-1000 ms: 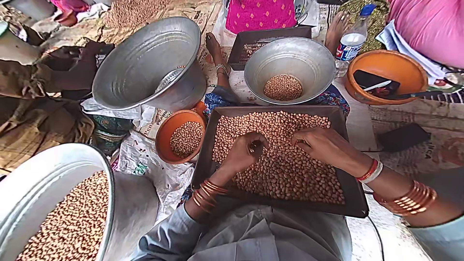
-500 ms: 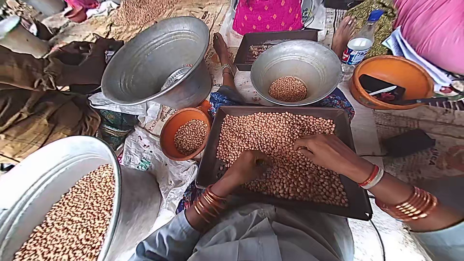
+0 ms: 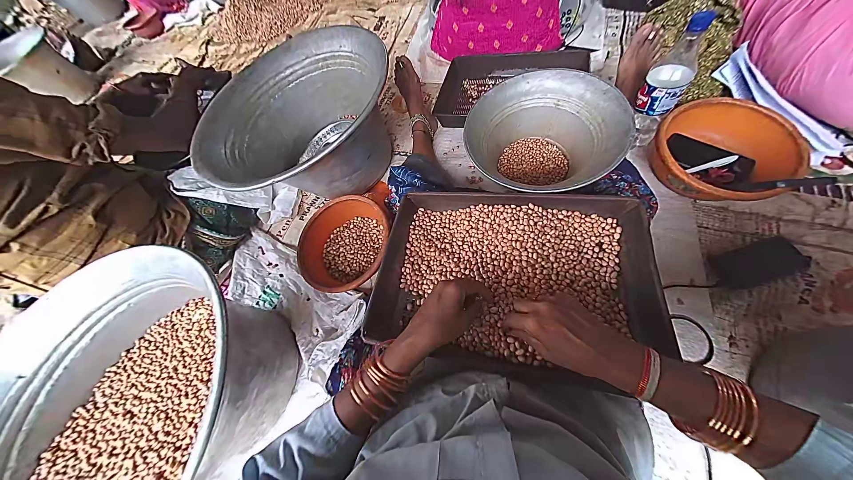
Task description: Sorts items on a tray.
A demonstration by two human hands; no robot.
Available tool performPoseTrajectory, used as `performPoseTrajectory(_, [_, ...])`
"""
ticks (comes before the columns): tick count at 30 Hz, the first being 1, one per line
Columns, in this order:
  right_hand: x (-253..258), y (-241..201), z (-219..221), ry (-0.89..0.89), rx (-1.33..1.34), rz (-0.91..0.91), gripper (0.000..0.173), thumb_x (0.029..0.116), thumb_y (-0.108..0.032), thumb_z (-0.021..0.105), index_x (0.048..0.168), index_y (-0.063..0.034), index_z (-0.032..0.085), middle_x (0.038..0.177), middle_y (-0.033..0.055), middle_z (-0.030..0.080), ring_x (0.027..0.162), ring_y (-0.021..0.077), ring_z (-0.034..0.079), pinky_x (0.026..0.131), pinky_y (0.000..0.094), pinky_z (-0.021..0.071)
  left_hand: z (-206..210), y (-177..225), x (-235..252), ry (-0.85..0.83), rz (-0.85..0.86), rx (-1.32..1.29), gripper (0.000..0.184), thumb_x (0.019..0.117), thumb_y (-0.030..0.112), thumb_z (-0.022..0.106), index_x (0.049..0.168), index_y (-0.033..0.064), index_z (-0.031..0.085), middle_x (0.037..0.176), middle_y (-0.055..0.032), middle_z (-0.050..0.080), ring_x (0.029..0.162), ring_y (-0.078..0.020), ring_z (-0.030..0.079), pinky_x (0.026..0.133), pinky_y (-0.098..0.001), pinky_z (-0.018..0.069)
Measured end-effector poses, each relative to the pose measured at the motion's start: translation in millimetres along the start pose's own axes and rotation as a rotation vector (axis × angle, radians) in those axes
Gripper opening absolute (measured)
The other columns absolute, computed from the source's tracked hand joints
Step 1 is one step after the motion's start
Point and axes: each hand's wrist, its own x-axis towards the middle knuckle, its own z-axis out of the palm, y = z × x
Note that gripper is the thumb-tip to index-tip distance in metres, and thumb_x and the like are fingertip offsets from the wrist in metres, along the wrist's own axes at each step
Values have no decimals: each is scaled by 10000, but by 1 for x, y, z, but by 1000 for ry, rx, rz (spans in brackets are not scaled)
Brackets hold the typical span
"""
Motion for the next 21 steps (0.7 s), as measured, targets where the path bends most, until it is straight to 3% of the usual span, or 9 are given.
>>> performPoseTrajectory(5, [2,-2,-3,-106,73,58,143,941,-203,681,1027,-118,757,866,107,685,717,292,687,573,459,530,12,2,5,-73,50,99,232,989,174,639,1146,44,750,1123,-154,731,1020,-271,709,946,-447,550])
performPoseTrajectory(7, [3,-2,-5,-138,86,74,163,954,-222,675,1037,-101,746,888,121,681,739,302,690,593,466,537,12,3,6,-95,33,46,230,974,168,657,1139,35,745,1092,-144,730,966,-244,701,910,-429,555])
performPoseTrajectory(9, [4,-5,-15,-139,59,110,188,957,-247,675,1027,-81,728,897,126,662,741,304,681,585,456,527,8,-1,6,-113,15,-103,233,958,167,688,1142,32,731,1034,-104,737,893,-159,697,857,-348,570])
performPoseTrajectory(12, [6,-7,-29,25,16,138,185,926,-276,685,981,-102,710,838,93,639,673,267,660,528,420,500,6,-9,5,-197,30,-366,276,948,125,598,1185,-11,639,1044,-88,679,919,-102,649,851,-304,547])
performPoseTrajectory(14, [9,-7,-29,167,-4,90,186,903,-320,663,945,-143,698,790,51,628,610,222,633,473,375,467,9,-4,4,-287,45,-473,272,953,65,629,1200,-48,618,1030,-75,673,911,-64,639,856,-262,542])
performPoseTrajectory(17, [8,-9,-28,196,-19,47,238,914,-370,657,1034,-170,705,837,41,662,615,212,651,465,366,478,12,3,5,-400,47,-581,134,947,20,673,1073,-16,649,866,26,673,758,16,631,731,-188,546])
performPoseTrajectory(19, [6,-4,-29,189,-21,74,222,925,-340,652,1032,-154,708,840,61,663,629,237,663,473,388,492,-2,0,6,-370,30,-514,106,958,20,650,1053,-14,685,897,25,680,776,22,611,744,-183,524])
performPoseTrajectory(21, [3,10,-33,177,-30,144,190,940,-286,648,1032,-138,725,870,88,673,659,269,680,495,427,515,-30,-9,4,-187,-68,-291,105,981,57,639,1045,27,717,913,14,695,768,-2,622,725,-202,533])
